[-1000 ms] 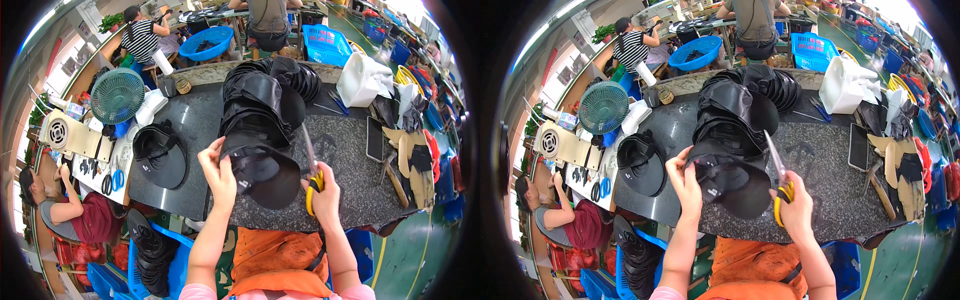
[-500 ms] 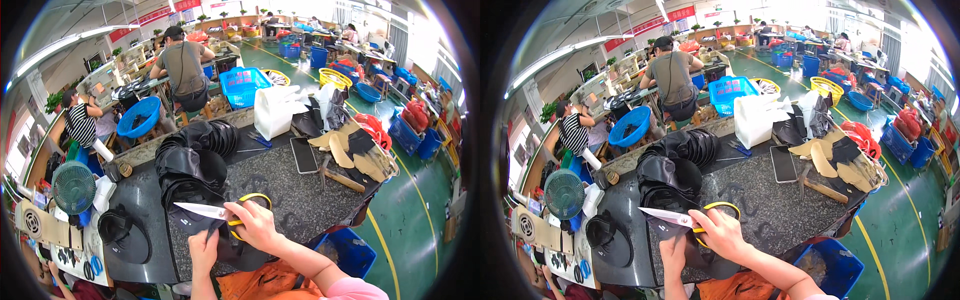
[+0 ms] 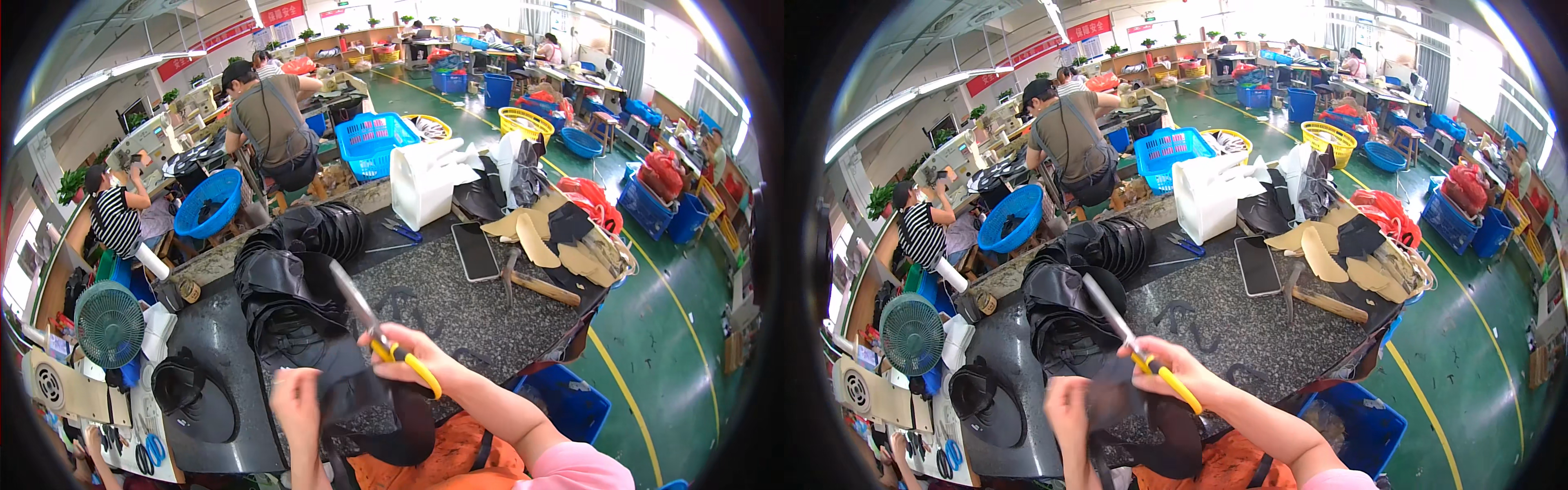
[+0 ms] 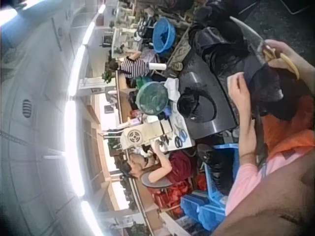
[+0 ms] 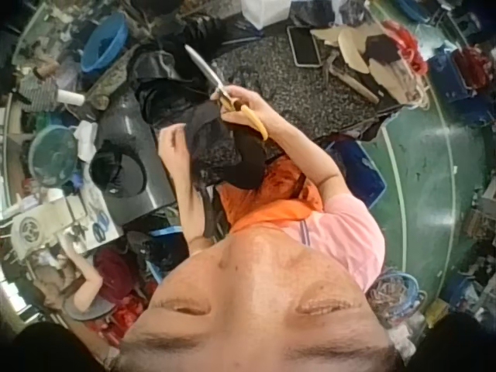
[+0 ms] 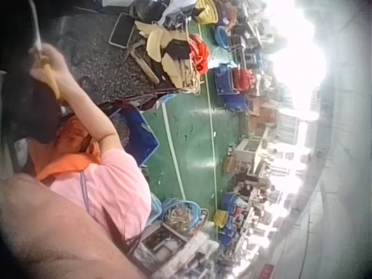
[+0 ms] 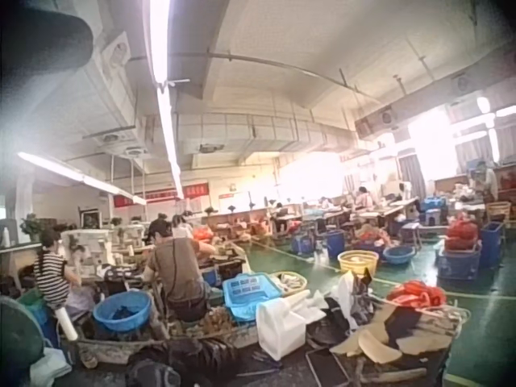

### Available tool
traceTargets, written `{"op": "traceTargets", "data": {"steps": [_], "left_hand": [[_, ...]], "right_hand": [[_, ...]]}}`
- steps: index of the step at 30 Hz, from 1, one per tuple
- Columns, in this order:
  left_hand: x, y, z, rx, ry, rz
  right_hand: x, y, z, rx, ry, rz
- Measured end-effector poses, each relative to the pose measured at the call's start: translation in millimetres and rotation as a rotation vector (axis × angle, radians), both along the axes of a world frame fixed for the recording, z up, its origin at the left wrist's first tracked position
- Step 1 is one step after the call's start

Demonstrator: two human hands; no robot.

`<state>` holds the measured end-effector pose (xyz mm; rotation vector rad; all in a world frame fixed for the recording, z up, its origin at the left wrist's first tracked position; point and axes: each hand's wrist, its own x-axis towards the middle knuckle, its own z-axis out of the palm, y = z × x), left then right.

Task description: The person trims excess material from the edges of black shoe upper pieces using scissors, picking each piece from a stack on the table.

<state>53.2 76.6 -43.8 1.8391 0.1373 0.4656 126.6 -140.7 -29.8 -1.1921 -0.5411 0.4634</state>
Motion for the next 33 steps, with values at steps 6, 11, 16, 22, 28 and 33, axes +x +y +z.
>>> {"op": "traceTargets", "data": {"steps": [6, 11, 16, 22, 28, 33], "left_hand": [[-34.2, -46.1, 34.6, 0.563, -0.146, -0.109], [-10.4, -49.7, 4.0, 0.421, -0.204, -0.331], [-29.4, -66.4, 18.8, -0.404, 0.186, -0.511], [-42.3, -35.6, 7.2, -0.604, 0.116, -0.308], [-51.6, -39.8, 22.4, -0.605, 0.129, -0.379], [-50.7, -45.0, 30.3, -0.659, 0.137, -0.395]], "right_hand": [[-18.2, 10.7, 4.5, 0.132, 0.173, -0.307], [-19.7, -7.1, 17.7, 0.064, 0.217, -0.322], [-14.4, -15.4, 0.2, -0.091, -0.049, -0.321], [-18.7, -62.5, 19.1, -0.895, -1.143, -0.286], [-5.7, -85.1, 42.4, -1.046, -1.339, -0.340], [-1.2, -85.9, 49.7, -1.004, -1.338, -0.266]]}}
